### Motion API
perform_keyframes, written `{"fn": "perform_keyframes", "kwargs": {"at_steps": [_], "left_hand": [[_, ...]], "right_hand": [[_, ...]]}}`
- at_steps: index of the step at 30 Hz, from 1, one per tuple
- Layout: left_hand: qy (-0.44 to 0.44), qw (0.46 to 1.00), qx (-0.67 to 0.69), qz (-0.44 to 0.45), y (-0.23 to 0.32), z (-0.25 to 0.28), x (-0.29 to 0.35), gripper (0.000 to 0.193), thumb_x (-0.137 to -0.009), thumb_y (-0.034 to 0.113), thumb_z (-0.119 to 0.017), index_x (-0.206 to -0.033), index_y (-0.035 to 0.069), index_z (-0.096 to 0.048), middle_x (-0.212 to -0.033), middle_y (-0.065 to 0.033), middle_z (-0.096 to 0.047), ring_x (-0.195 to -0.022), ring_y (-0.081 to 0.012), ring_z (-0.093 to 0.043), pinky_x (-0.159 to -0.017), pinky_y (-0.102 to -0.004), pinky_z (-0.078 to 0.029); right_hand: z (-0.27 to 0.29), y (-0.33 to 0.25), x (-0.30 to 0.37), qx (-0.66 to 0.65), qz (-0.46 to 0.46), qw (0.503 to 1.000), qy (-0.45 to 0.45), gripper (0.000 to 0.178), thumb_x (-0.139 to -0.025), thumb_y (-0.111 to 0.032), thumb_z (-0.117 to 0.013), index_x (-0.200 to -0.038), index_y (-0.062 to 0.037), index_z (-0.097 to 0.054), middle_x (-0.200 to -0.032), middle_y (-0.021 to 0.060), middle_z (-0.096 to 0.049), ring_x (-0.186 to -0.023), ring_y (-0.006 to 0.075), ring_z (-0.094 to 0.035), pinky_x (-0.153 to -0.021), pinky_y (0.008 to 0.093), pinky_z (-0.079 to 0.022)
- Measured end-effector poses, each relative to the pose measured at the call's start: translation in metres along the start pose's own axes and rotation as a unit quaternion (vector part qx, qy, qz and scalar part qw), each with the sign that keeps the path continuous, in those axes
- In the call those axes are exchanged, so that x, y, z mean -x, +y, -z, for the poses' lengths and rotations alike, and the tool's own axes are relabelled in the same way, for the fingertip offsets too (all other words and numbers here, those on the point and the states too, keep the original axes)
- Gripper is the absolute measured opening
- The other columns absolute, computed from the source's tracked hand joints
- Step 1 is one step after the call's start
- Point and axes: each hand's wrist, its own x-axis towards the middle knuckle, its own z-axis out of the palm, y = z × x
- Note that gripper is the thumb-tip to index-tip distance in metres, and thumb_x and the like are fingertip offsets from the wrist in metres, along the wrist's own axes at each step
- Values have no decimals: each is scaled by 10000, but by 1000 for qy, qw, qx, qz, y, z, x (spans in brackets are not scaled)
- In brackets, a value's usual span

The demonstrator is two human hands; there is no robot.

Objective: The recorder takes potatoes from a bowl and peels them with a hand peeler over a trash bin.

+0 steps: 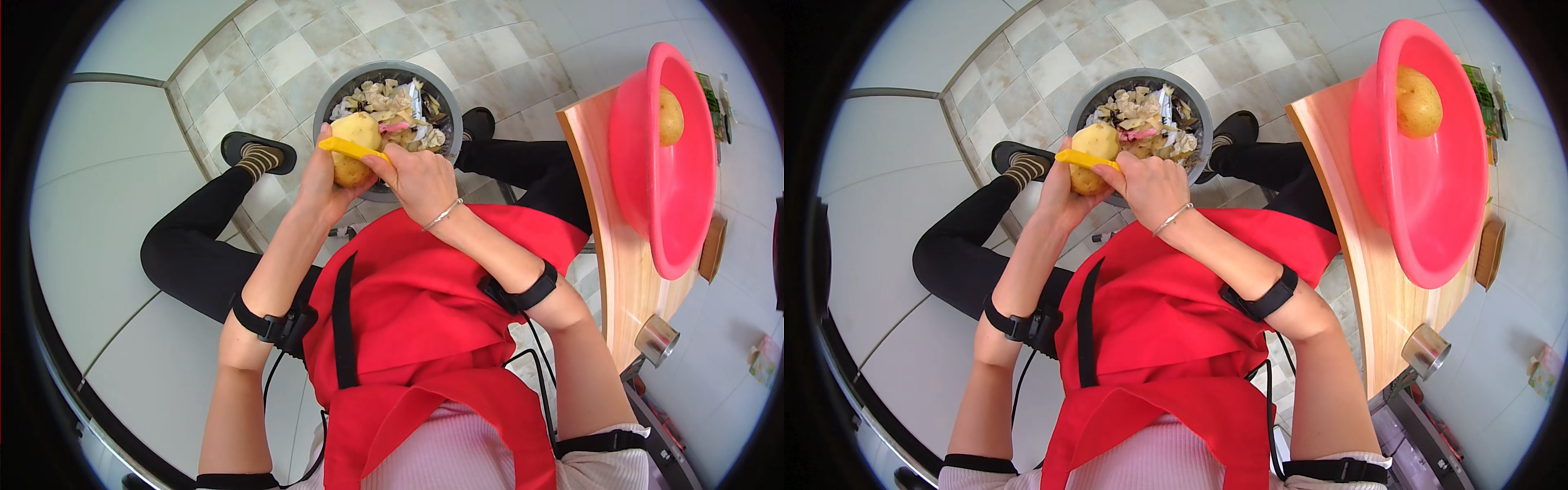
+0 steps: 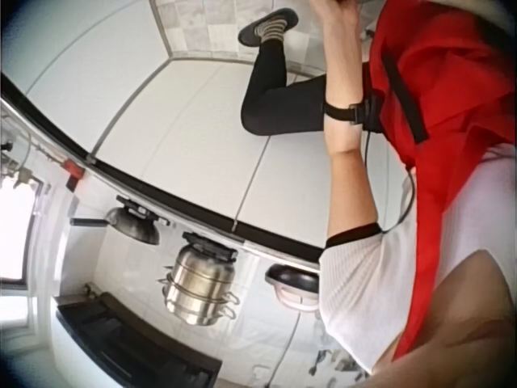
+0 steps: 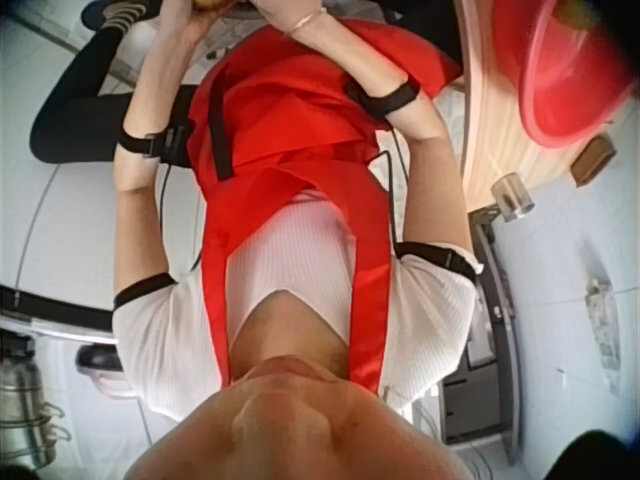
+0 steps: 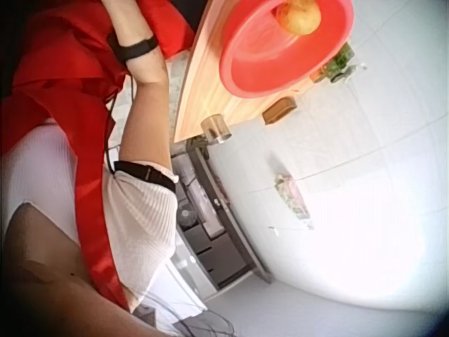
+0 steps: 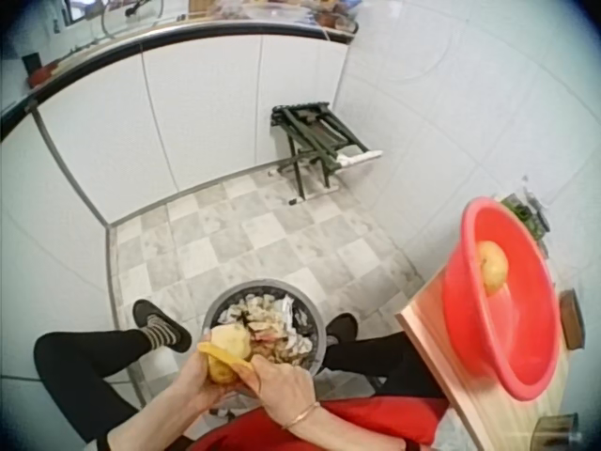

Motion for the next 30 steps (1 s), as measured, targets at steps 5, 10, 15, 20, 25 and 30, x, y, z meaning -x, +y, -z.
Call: {"fn": "perform_keyframes", "kwargs": {"at_steps": [5,10,15,20,25,30], "left_hand": [[13,1000,-9,-3,-5,5,-3,509,-944,519,-300,-1262,145,-434,-1222,-66,-506,-1095,-221,-513,-919,-433,-428],[26,999,-45,11,-14,11,-5,506,-932,526,-335,-1220,128,-456,-1124,-76,-556,-985,-210,-573,-749,-386,-514],[-68,996,-63,16,-11,3,10,568,-912,561,-354,-1218,94,-460,-1073,-93,-586,-877,-213,-611,-725,-345,-526],[-126,989,-70,-18,1,5,13,509,-908,475,-461,-1221,74,-454,-1075,-84,-581,-916,-203,-600,-751,-340,-524],[-112,978,-152,-94,2,23,1,498,-759,104,-692,-1194,37,-460,-1062,-78,-566,-951,-164,-575,-791,-314,-491],[-118,967,-191,-123,1,21,3,501,-741,81,-684,-1186,23,-460,-1061,-74,-565,-942,-160,-572,-797,-303,-475]], "right_hand": [[-5,3,-5,51,12,999,-3,441,-872,-480,-490,-683,-87,-554,-499,130,-537,-480,324,-568,-443,411,-447],[-14,28,-29,106,-48,993,-14,495,-859,-536,-463,-724,-84,-615,-566,137,-591,-550,321,-610,-499,419,-481],[-19,54,-42,65,-183,970,-144,577,-874,-574,-404,-820,-64,-667,-796,189,-652,-792,350,-637,-672,433,-503],[-24,49,-42,-249,-212,940,-103,521,-884,-499,-464,-870,-18,-662,-722,122,-646,-669,224,-625,-628,348,-488],[-7,21,-34,-437,-197,876,-52,378,-839,-336,-630,-917,33,-647,-675,41,-597,-619,76,-527,-601,246,-445],[-13,27,-35,-440,-106,888,76,273,-786,-257,-680,-844,8,-652,-658,67,-629,-597,107,-572,-573,263,-451]]}}
